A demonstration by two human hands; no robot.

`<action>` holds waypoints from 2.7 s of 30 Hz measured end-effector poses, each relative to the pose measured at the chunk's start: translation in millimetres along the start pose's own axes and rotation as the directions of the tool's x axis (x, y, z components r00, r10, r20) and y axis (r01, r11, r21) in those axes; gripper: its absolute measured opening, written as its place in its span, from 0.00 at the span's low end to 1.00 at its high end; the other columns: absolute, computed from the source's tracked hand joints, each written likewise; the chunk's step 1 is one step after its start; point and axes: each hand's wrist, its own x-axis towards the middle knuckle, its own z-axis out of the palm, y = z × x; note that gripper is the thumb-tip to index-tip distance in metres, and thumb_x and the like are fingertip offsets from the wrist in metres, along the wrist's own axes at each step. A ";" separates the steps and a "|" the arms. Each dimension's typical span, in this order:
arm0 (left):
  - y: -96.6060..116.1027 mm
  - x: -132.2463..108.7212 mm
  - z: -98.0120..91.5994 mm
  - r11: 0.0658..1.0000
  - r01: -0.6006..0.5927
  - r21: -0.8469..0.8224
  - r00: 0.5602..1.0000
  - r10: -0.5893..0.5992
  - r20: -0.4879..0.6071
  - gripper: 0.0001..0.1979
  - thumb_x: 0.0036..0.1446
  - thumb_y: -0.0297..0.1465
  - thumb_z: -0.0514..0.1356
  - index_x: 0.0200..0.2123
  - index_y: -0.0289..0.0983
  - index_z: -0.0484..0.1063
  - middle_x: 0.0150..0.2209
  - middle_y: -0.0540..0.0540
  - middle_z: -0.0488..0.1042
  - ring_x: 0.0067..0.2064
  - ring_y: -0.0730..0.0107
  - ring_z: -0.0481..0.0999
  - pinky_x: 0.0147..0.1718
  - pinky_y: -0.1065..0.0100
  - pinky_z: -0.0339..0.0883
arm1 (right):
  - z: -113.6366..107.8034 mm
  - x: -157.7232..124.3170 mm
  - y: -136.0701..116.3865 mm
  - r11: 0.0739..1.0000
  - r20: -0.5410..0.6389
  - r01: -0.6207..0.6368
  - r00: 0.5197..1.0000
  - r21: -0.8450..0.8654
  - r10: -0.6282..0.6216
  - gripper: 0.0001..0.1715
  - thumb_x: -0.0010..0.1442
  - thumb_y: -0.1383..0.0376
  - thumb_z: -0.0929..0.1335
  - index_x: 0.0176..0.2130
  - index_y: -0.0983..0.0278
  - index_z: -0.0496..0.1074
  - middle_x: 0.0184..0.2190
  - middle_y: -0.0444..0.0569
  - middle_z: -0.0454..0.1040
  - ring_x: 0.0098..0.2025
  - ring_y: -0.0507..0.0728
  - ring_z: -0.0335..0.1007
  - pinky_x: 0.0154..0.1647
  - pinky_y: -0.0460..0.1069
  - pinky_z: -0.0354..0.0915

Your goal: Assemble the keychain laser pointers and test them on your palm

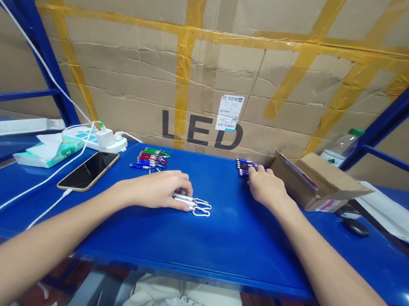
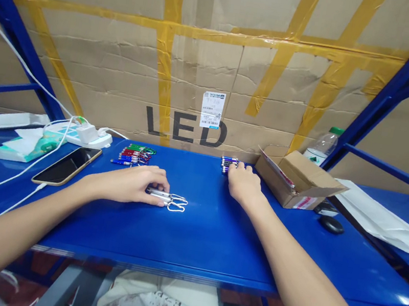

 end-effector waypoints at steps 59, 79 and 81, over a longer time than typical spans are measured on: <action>-11.1 13.1 28.5 0.988 -0.025 -0.153 0.986 -0.001 -0.165 0.22 0.65 0.50 0.66 0.51 0.40 0.79 0.45 0.44 0.75 0.46 0.58 0.75 0.47 0.61 0.67 | -10.6 -33.9 -39.4 0.485 -0.236 0.751 0.622 0.448 -0.746 0.08 0.66 0.67 0.73 0.43 0.61 0.70 0.40 0.47 0.72 0.44 0.60 0.65 0.46 0.53 0.61; -27.9 27.4 23.0 0.284 -0.151 -0.947 0.826 -0.490 -0.278 0.33 0.70 0.59 0.54 0.54 0.36 0.80 0.52 0.38 0.79 0.47 0.63 0.78 0.40 0.69 0.72 | -13.2 -44.7 -48.1 0.379 -0.347 0.759 0.601 0.530 -0.720 0.06 0.74 0.60 0.68 0.44 0.60 0.70 0.43 0.51 0.75 0.48 0.62 0.64 0.52 0.56 0.63; -29.0 27.0 22.3 0.268 -0.164 -0.949 0.823 -0.493 -0.282 0.34 0.70 0.60 0.53 0.54 0.36 0.80 0.53 0.38 0.79 0.47 0.63 0.79 0.40 0.69 0.72 | -13.2 -45.5 -47.8 0.377 -0.337 0.721 0.636 0.582 -0.695 0.04 0.73 0.61 0.68 0.44 0.59 0.70 0.41 0.49 0.76 0.49 0.61 0.66 0.50 0.54 0.65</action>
